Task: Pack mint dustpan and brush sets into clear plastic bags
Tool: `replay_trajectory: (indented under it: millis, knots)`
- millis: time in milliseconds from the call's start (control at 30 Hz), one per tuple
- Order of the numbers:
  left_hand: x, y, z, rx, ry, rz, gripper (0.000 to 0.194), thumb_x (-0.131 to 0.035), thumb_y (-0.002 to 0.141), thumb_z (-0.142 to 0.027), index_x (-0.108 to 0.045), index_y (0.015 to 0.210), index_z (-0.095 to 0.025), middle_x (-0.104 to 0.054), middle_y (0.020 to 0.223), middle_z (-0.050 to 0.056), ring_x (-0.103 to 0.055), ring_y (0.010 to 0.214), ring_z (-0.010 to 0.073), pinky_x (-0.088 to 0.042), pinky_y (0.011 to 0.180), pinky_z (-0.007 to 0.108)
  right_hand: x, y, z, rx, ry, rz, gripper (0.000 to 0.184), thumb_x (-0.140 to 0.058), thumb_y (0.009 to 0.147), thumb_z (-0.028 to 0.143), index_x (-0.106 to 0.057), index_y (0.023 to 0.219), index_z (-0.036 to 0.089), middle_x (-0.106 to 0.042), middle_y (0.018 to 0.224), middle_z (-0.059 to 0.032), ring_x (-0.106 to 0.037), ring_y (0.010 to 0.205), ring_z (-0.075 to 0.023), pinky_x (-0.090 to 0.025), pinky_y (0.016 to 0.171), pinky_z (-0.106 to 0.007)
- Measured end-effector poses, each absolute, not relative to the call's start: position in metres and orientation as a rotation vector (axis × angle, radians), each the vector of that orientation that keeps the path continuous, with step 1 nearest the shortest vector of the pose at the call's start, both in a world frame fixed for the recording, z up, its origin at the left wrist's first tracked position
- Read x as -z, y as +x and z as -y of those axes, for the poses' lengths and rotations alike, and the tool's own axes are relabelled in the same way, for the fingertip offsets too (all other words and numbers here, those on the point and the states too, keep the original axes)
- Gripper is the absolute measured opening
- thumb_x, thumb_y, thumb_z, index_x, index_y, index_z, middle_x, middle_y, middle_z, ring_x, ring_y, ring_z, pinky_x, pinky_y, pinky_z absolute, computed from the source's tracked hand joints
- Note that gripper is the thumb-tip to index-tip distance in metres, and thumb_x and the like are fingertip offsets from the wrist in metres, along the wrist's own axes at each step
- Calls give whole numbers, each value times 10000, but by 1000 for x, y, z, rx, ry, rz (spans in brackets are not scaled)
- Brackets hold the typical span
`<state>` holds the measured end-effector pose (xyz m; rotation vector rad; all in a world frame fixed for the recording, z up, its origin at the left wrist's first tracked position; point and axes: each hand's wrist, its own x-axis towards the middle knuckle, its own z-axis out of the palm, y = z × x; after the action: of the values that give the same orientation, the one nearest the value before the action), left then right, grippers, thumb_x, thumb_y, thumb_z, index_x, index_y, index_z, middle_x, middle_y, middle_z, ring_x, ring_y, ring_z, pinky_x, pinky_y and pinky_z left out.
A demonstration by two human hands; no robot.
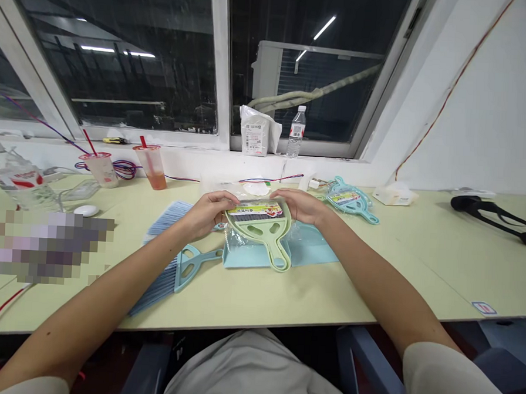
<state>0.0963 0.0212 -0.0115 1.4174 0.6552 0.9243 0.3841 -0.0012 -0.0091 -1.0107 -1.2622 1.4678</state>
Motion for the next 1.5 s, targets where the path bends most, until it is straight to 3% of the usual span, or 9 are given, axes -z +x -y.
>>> replay_trajectory:
  millis: [100,200,333,467,533,600,733,933,1500]
  knots:
    - [11,98,-21,-933,1379,-603,206,-763,769,-334,-726,844,-145,-691,872,81,-659,738,184,-562,604,297,11,382,-2,-1276,-1113,1225,148,-808,755,202,-697,843,159,-707,799,-52,-653,670,-150,-550,578,-253]
    - [14,101,-22,-1023,1334,-676,294,-758,779,-437,-696,794,-150,-680,854,77,-650,720,185,-543,594,310,11,380,-2,-1137,-1170,1244,222,-816,682,171,-671,850,176,-648,720,-8,-618,612,-144,-471,498,-241]
    - [25,106,-23,-1206,1512,-947,317,-859,663,-376,-612,669,-177,-563,644,-4,-509,557,115,-378,491,251,12,371,5,-926,-1257,1413,215,-787,706,236,-629,846,197,-599,714,15,-553,586,-132,-416,500,-251]
    - [29,111,-17,-1347,1674,-1088,333,-855,632,-320,-547,649,-195,-456,582,-52,-392,530,90,-287,488,242,11,353,20,-303,-1389,1715,142,-776,738,231,-653,804,204,-636,950,-45,-597,885,-215,-496,775,-359]
    - [28,113,-13,-1348,1696,-1085,312,-836,641,-322,-551,674,-200,-447,581,-57,-385,534,96,-289,495,244,8,341,30,34,-1317,1866,65,-737,796,200,-691,841,207,-616,1090,-83,-551,1091,-267,-452,948,-429]
    - [26,114,-9,-1342,1738,-1064,281,-814,653,-322,-565,693,-200,-450,582,-58,-387,543,102,-293,504,245,2,326,37,214,-1158,2053,69,-648,891,178,-711,897,206,-608,1093,-96,-520,1115,-265,-416,994,-437]
    - [25,115,-3,-1357,1817,-990,162,-730,691,-271,-590,717,-191,-518,629,-42,-419,581,109,-312,529,243,-8,297,41,273,-1014,2307,201,-491,977,129,-681,932,179,-613,953,-85,-525,971,-233,-419,897,-375]
    - [26,114,-4,-1425,1786,-938,113,-673,720,-235,-569,707,-194,-509,628,-47,-421,582,107,-331,547,238,-8,295,34,227,-1194,2345,128,-504,973,177,-590,880,188,-607,914,-62,-530,875,-207,-372,755,-319]
    - [21,109,-4,-1521,1696,-840,191,-736,756,-300,-569,752,-206,-460,645,-44,-407,583,107,-317,534,236,-5,350,14,421,-1581,1930,191,-461,980,250,-566,829,201,-618,896,-95,-554,831,-232,-376,744,-337]
